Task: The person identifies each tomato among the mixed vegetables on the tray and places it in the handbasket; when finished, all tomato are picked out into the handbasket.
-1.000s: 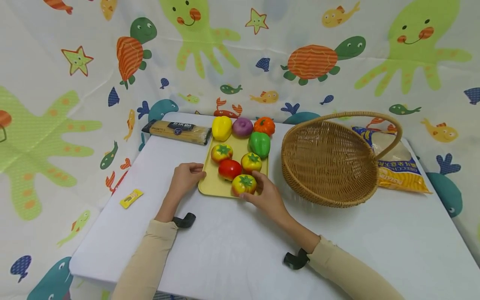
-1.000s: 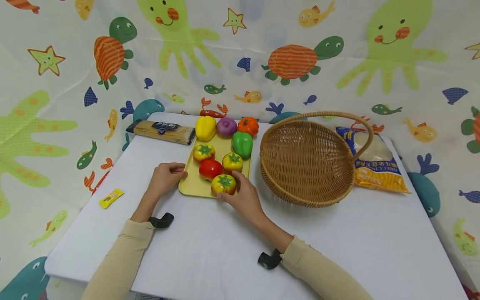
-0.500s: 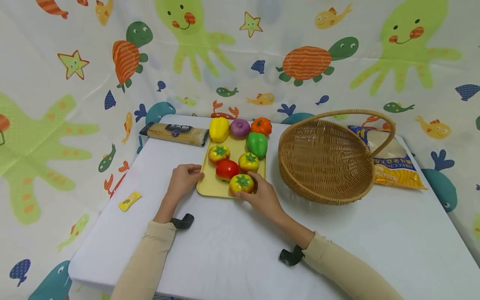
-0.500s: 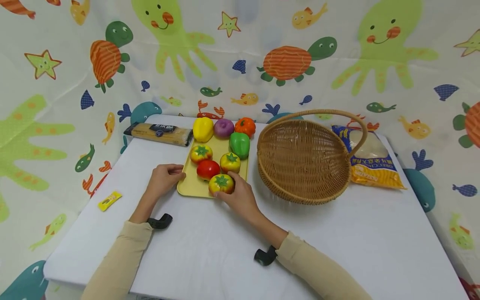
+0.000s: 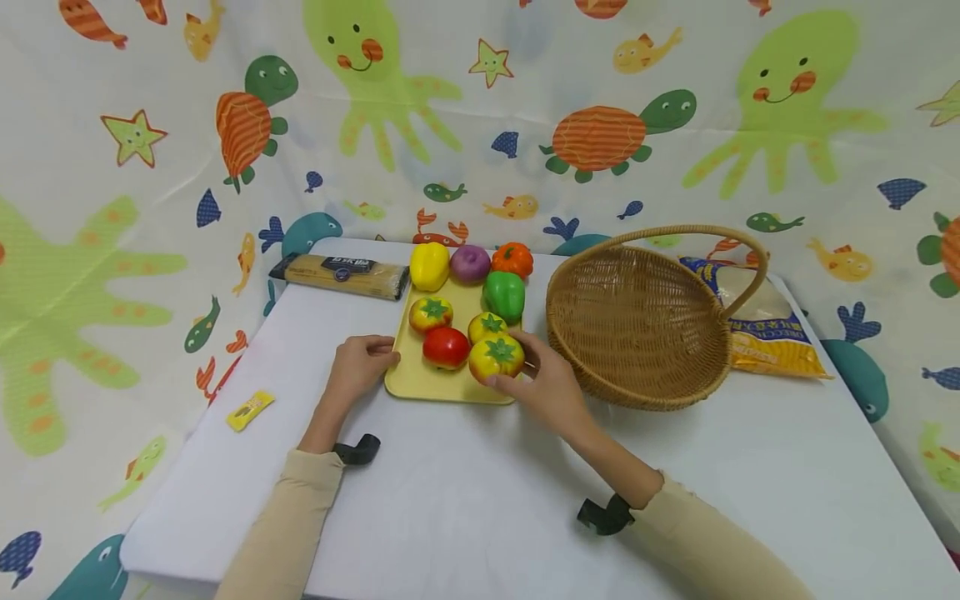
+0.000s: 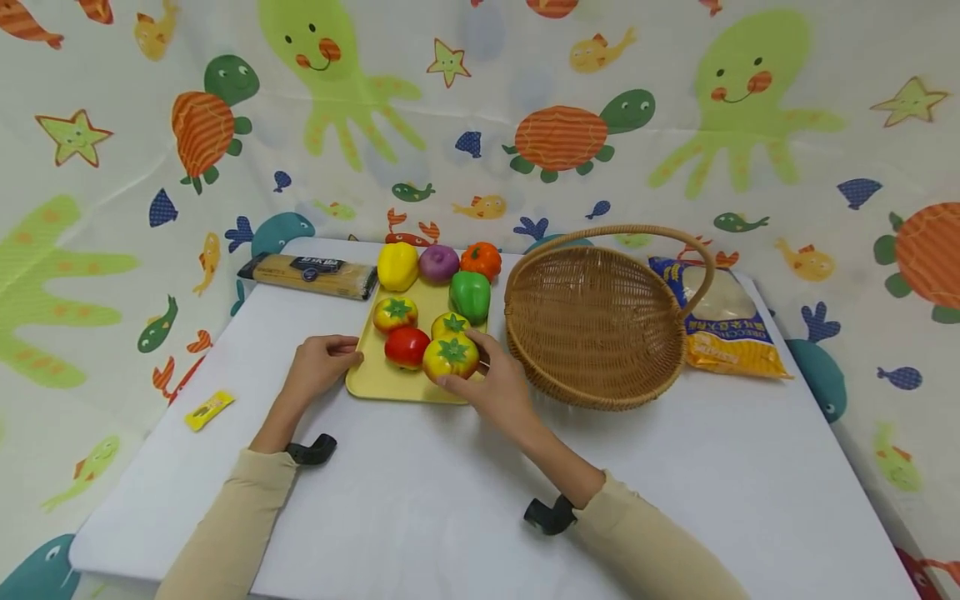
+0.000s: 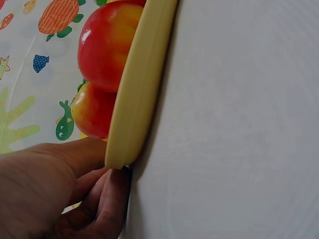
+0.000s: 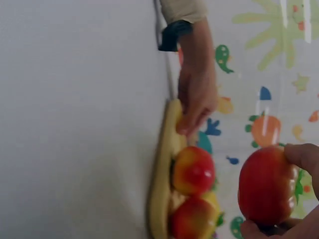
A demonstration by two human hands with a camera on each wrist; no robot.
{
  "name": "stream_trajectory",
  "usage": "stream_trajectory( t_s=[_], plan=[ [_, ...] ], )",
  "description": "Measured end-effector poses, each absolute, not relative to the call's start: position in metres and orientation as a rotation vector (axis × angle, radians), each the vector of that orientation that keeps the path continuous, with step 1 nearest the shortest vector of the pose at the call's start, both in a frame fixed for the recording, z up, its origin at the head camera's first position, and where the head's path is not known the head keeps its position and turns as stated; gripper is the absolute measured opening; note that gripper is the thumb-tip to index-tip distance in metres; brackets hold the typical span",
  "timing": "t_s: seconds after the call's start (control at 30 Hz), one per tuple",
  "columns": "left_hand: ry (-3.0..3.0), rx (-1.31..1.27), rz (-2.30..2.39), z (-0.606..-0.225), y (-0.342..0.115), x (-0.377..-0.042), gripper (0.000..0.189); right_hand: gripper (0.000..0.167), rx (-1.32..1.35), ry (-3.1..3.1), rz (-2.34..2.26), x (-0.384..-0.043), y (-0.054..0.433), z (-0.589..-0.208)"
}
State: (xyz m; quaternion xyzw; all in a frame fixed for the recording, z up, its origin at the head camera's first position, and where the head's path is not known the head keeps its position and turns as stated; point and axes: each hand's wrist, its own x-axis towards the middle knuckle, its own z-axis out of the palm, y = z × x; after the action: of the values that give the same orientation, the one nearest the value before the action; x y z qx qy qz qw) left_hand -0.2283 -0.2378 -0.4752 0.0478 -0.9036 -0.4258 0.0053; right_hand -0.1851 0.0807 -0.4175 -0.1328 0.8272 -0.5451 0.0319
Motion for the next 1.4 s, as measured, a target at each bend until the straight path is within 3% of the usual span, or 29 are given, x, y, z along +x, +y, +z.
stream_trajectory(
  t_s=[0.37,0.7,1.4],
  plan=[
    [-2.831,0.121,-1.325,-0.476,-0.244,-0.228,0.038,0.078,-0.555,2.554,-1.728,-0.176,0.128,-0.360],
    [-2.854,0.151,-1.352,-0.484,-0.244,-0.222,0.039,0.071,-0.547,2.612,-1.676,-0.189,0.180,-0.334],
    [-2.832,0.116,-1.369,-0.477,-0.243,-0.229,0.039,0.071,-0.430,2.599,-1.415,-0.290,0.248,-0.318]
  ],
)
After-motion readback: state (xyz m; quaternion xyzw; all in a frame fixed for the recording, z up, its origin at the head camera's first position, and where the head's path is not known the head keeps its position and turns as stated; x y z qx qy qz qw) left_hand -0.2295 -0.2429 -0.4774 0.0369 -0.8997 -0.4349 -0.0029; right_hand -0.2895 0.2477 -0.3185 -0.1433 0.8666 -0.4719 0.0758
